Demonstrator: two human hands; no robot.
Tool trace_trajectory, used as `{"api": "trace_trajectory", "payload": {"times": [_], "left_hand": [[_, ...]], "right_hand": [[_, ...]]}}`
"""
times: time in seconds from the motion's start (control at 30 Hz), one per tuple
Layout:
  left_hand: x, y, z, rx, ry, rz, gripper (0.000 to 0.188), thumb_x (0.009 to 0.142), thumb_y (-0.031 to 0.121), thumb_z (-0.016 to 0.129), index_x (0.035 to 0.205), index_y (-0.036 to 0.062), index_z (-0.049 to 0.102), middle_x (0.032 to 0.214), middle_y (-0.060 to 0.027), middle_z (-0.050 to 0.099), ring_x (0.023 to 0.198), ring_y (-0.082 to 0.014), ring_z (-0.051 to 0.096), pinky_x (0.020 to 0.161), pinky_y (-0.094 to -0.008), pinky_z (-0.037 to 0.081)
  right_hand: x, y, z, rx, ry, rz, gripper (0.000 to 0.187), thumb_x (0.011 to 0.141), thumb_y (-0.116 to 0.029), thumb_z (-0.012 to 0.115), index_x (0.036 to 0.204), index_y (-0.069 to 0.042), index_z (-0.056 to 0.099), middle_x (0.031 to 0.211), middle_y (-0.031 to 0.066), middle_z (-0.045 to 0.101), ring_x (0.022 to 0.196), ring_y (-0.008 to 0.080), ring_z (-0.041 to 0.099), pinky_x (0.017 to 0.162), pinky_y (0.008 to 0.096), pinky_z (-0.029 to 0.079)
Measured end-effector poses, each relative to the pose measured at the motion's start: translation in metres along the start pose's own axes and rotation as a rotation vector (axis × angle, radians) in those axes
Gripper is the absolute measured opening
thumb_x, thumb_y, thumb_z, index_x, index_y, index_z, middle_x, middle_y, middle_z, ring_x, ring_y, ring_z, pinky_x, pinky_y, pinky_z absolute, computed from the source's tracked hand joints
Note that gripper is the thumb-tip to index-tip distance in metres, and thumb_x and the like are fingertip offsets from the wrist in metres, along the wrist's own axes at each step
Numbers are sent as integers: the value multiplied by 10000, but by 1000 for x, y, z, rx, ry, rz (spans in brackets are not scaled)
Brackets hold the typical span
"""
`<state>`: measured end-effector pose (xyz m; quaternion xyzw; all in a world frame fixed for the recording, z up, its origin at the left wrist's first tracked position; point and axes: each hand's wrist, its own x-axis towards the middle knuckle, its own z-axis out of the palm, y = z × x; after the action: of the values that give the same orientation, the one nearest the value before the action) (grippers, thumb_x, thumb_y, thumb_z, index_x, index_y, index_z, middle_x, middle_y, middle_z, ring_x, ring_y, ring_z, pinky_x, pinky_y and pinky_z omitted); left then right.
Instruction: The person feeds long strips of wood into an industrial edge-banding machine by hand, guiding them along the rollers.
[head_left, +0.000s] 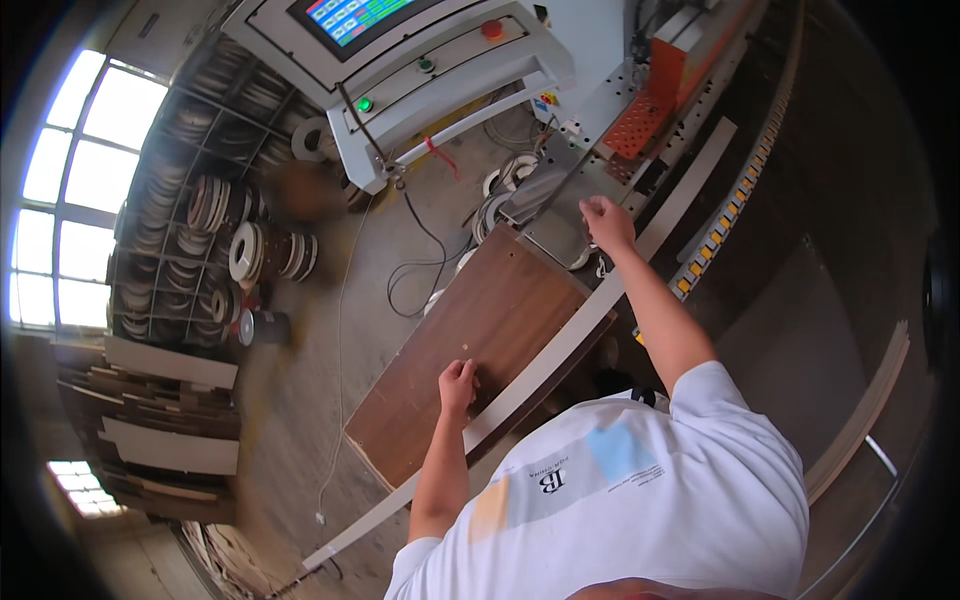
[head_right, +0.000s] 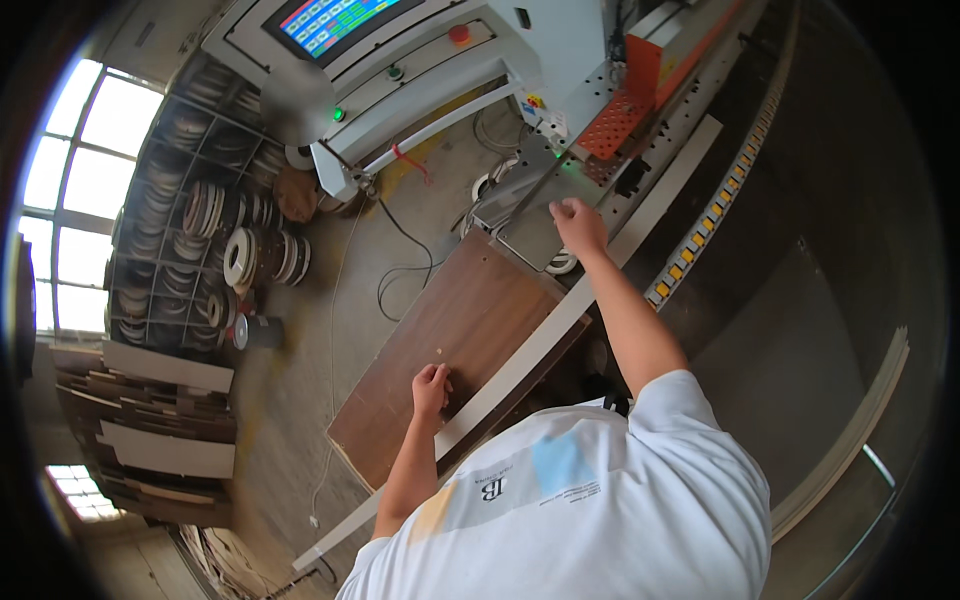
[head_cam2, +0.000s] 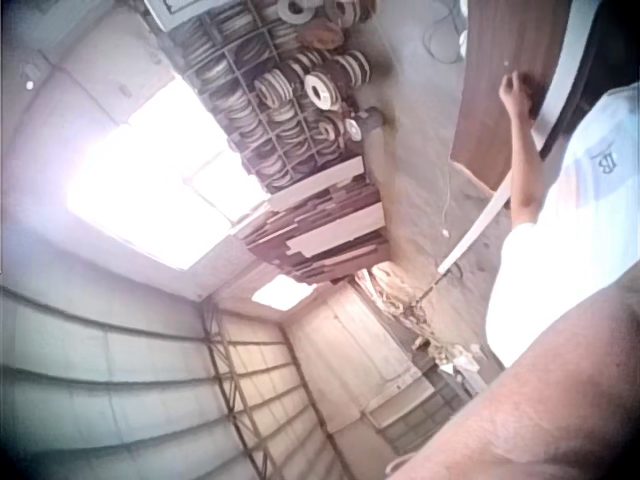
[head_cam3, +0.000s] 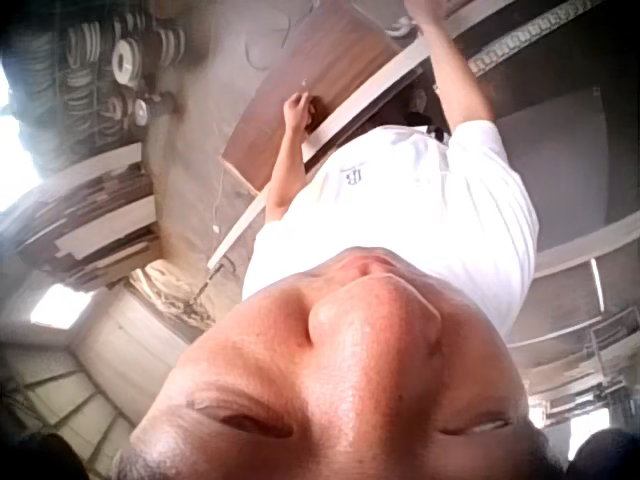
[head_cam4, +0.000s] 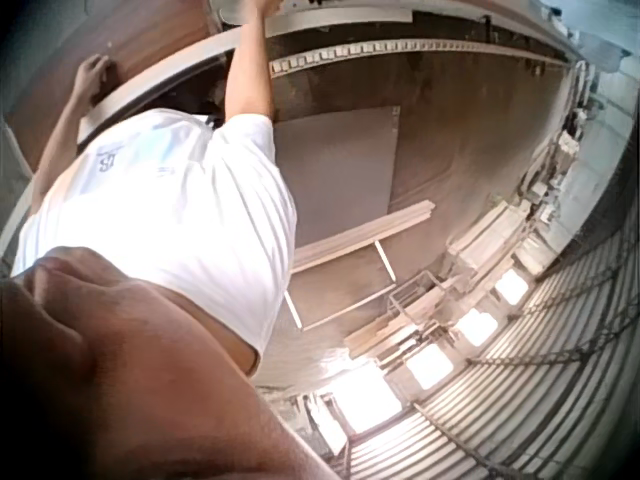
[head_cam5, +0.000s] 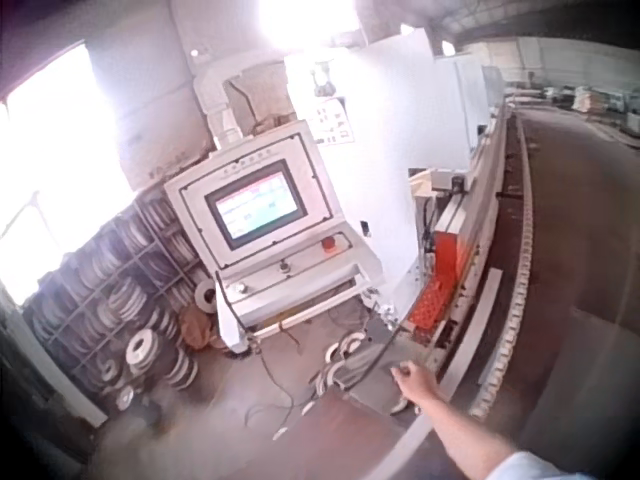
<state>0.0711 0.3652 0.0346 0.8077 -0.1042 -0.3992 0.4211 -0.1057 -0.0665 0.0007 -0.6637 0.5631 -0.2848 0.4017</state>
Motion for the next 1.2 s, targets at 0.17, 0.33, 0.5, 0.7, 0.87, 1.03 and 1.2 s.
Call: {"api": "trace_trajectory", "payload": {"times": [0.17,0.33,0.5,0.7,0.87,1.03,1.2], "left_hand": [[-1,-8,-2,54,29,28,265,1038,284,663,945,39,702,672,-67,671,463,-138,583,441,-313,461],[-31,-8,15,579,-136,414,423,924,374,799,1229,94,712,1033,-119,772,981,-321,742,875,-421,584],[-71,-11,24,1007,-105,674,662,794,432,873,1325,95,665,1264,-123,653,1228,-337,608,986,-447,543],[-60,-34,22,1041,-2,743,685,759,450,893,1304,92,681,1238,-102,657,1202,-321,619,960,-451,553],[-63,-25,15,1091,-26,661,650,747,444,897,1268,105,706,1205,-86,668,1138,-305,648,913,-455,569],[-70,-16,-22,1078,-8,588,604,733,398,896,1231,99,730,1178,-96,670,1156,-327,640,922,-456,565],[-70,-27,-77,1097,76,560,563,721,329,904,1211,118,727,1175,-99,666,1171,-337,625,977,-458,542]], "right_hand": [[-42,-6,-66,28,-60,151,313,1047,-404,601,1109,-141,761,772,0,757,714,201,729,670,399,553],[-38,52,-110,-239,212,142,387,1004,-503,626,986,-146,776,829,66,771,840,337,743,710,482,567],[-55,48,-135,-333,37,294,490,942,-601,671,964,-127,792,938,106,791,936,341,758,773,489,582],[-45,44,-131,-292,-26,330,560,912,-669,658,996,-141,824,981,127,798,975,345,763,811,476,590],[-37,43,-131,-292,-11,334,570,919,-663,659,1011,-122,813,985,121,795,986,341,759,805,474,589],[-36,30,-122,-287,-62,290,584,891,-678,685,998,-116,803,946,114,793,989,327,759,807,458,587],[-45,-1,-84,-341,-235,222,531,826,-642,795,874,-112,792,812,58,780,830,275,769,762,422,590]]}}
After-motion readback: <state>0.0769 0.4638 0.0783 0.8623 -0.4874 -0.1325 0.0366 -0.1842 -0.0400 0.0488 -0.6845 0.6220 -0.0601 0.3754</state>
